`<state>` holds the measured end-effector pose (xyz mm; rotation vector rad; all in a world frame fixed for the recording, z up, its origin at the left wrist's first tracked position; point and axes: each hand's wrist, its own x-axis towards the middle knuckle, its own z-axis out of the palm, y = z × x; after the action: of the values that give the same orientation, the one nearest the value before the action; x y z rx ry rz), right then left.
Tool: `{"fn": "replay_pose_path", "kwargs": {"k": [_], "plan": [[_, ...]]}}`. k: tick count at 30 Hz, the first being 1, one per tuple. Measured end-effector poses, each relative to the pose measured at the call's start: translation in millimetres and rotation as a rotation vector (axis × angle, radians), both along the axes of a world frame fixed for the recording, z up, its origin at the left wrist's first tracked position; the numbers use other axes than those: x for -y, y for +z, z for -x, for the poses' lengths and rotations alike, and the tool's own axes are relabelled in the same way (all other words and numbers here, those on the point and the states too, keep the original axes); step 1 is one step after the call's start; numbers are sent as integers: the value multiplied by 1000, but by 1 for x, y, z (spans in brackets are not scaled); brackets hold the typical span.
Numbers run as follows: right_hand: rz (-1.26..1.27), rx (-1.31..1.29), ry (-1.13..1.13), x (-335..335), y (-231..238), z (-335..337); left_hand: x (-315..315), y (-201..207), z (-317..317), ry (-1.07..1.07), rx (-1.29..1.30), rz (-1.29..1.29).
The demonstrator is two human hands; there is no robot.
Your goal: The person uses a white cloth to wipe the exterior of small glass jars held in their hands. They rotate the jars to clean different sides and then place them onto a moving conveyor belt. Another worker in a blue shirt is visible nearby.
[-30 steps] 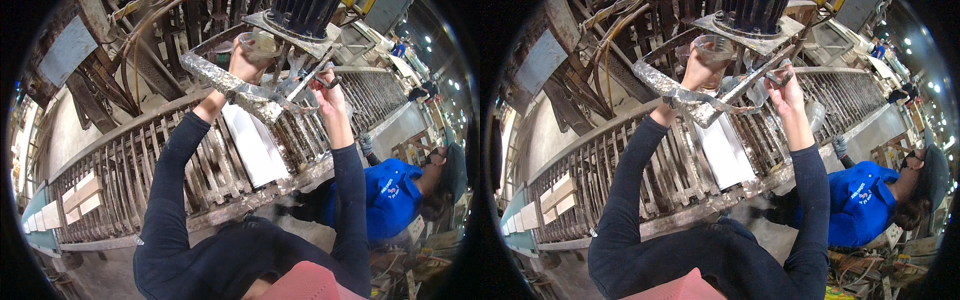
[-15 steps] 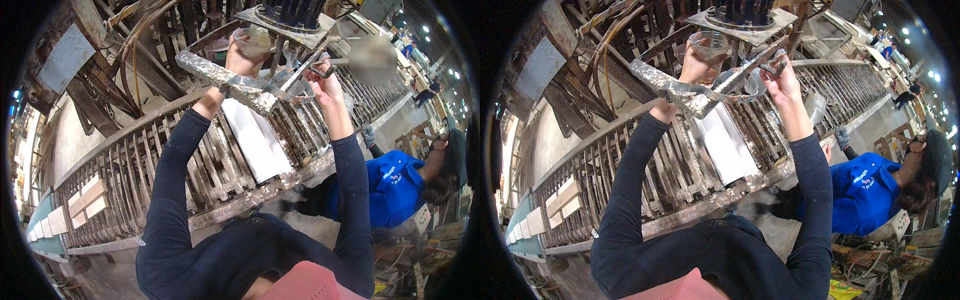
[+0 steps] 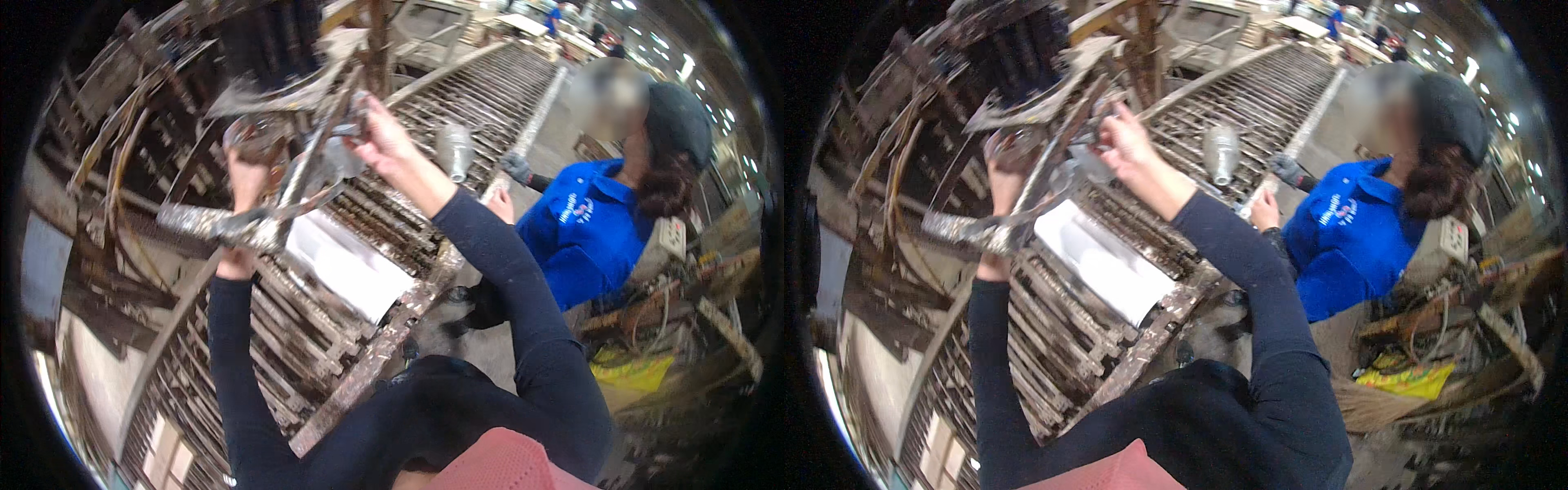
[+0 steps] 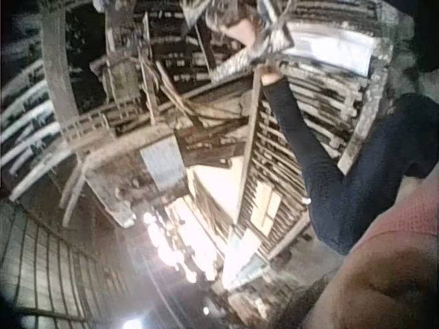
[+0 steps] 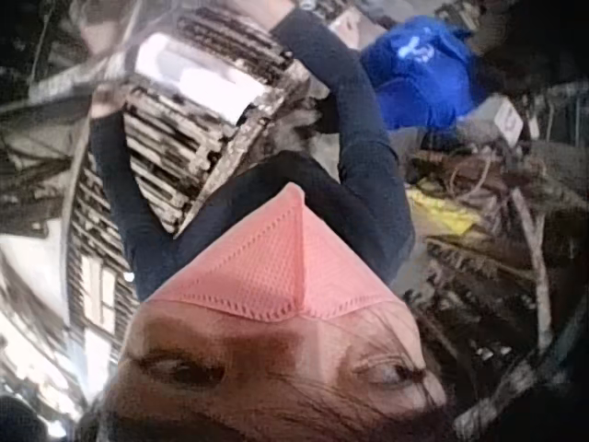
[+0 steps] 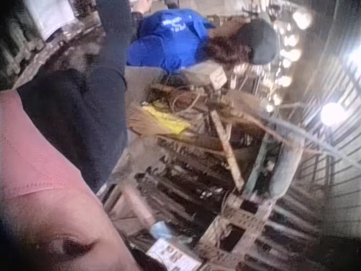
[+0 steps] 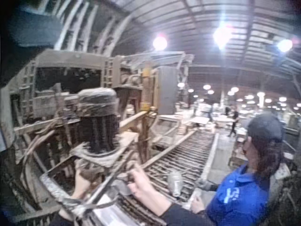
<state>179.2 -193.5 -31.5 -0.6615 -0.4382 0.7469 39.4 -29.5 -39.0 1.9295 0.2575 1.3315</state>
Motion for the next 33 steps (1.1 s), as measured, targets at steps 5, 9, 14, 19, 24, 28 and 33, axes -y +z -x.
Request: {"fn": "replay_pose_path", "kwargs": {"k": [5,9,14,19,24,28,33], "plan": [[50,-29,18,6,10,8,-11,-8,-4,-92,34,164],[57,-17,29,8,17,12,-19,-12,-4,-116,50,120],[91,-8,-5,10,17,12,-14,-13,-6,-129,66,184],[76,-30,7,8,16,14,-13,-10,-3,-143,56,171],[88,-45,-3,6,16,14,-13,-9,-2,-103,76,173],[59,-69,-7,8,13,13,-12,-11,-5,-177,84,223],[55,-62,-1,6,15,13,-9,-6,-1,-84,30,180]]}}
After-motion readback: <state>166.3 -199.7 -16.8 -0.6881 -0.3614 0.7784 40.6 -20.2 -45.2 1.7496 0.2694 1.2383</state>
